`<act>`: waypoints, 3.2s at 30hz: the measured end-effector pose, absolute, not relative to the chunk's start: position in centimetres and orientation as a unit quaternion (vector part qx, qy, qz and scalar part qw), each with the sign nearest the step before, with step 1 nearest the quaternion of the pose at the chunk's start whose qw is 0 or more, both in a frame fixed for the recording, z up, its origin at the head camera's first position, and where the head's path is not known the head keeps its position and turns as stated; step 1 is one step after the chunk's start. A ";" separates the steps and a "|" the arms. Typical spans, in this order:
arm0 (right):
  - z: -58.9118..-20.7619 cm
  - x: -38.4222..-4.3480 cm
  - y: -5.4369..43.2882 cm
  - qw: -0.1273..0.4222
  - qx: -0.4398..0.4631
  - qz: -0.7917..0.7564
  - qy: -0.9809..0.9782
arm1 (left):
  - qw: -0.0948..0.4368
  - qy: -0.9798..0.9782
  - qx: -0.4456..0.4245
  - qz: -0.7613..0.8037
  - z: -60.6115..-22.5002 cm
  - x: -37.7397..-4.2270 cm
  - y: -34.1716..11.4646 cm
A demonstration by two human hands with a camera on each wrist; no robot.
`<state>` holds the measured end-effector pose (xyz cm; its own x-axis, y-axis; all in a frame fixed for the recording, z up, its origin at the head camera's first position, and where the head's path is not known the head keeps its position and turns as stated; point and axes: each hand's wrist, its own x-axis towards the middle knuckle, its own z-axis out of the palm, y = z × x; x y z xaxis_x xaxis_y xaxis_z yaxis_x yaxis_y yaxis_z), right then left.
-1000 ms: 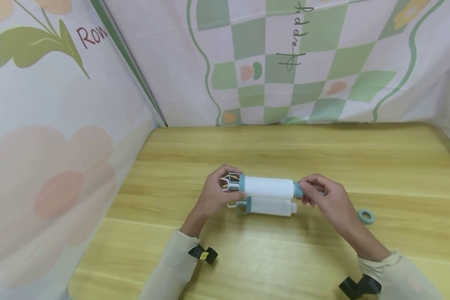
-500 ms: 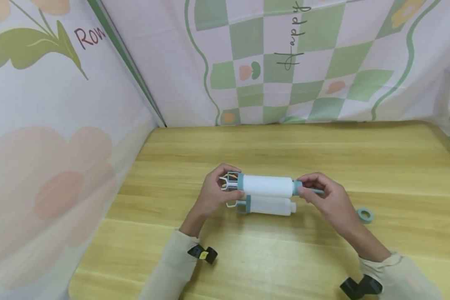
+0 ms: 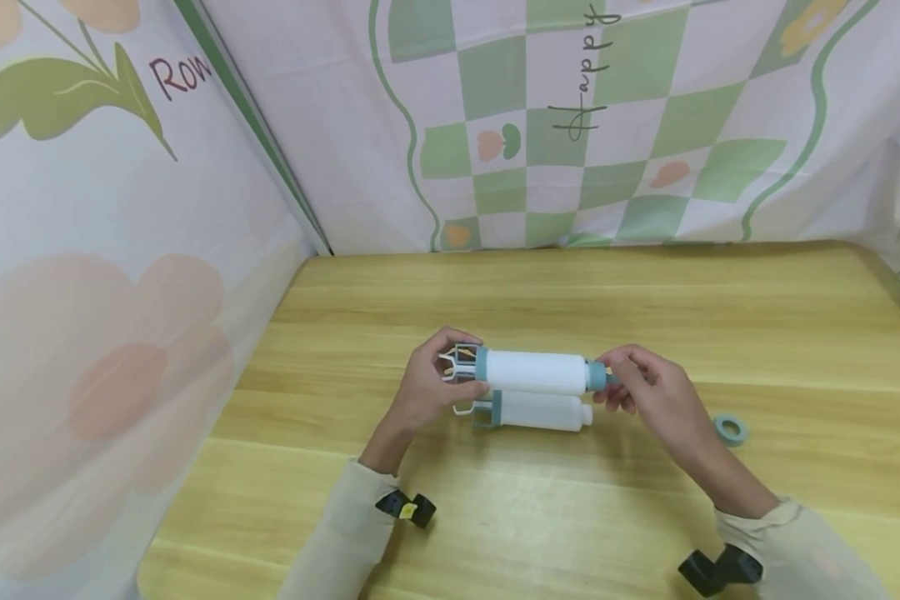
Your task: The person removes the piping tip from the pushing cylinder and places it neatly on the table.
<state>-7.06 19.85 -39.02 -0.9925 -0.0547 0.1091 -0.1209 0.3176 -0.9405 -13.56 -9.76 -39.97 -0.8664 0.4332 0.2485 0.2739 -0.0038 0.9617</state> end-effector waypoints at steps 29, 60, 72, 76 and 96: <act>-39.3 -7.0 19.8 0.065 0.085 0.579 -0.808 | 0.069 0.706 0.233 0.665 -39.8 -13.6 -9.7; -39.6 -6.4 21.3 0.090 0.093 0.584 -0.801 | 0.089 0.730 0.229 0.638 -39.5 -14.8 -9.9; -39.6 -6.4 22.0 0.090 0.083 0.586 -0.801 | 0.095 0.747 0.227 0.618 -39.7 -16.4 -9.3; -39.8 -6.4 22.2 0.087 0.086 0.587 -0.801 | 0.103 0.754 0.220 0.611 -40.1 -17.3 -9.1; -40.7 -6.7 22.8 0.067 0.081 0.585 -0.804 | 0.124 0.780 0.230 0.569 -42.0 -21.5 -8.6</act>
<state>-6.69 22.82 -40.73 -0.9780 -0.0519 0.2021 -0.2082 0.3019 -0.9303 -21.50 -8.62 -41.98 -0.8638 0.4993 0.0682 0.2176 0.2474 0.9442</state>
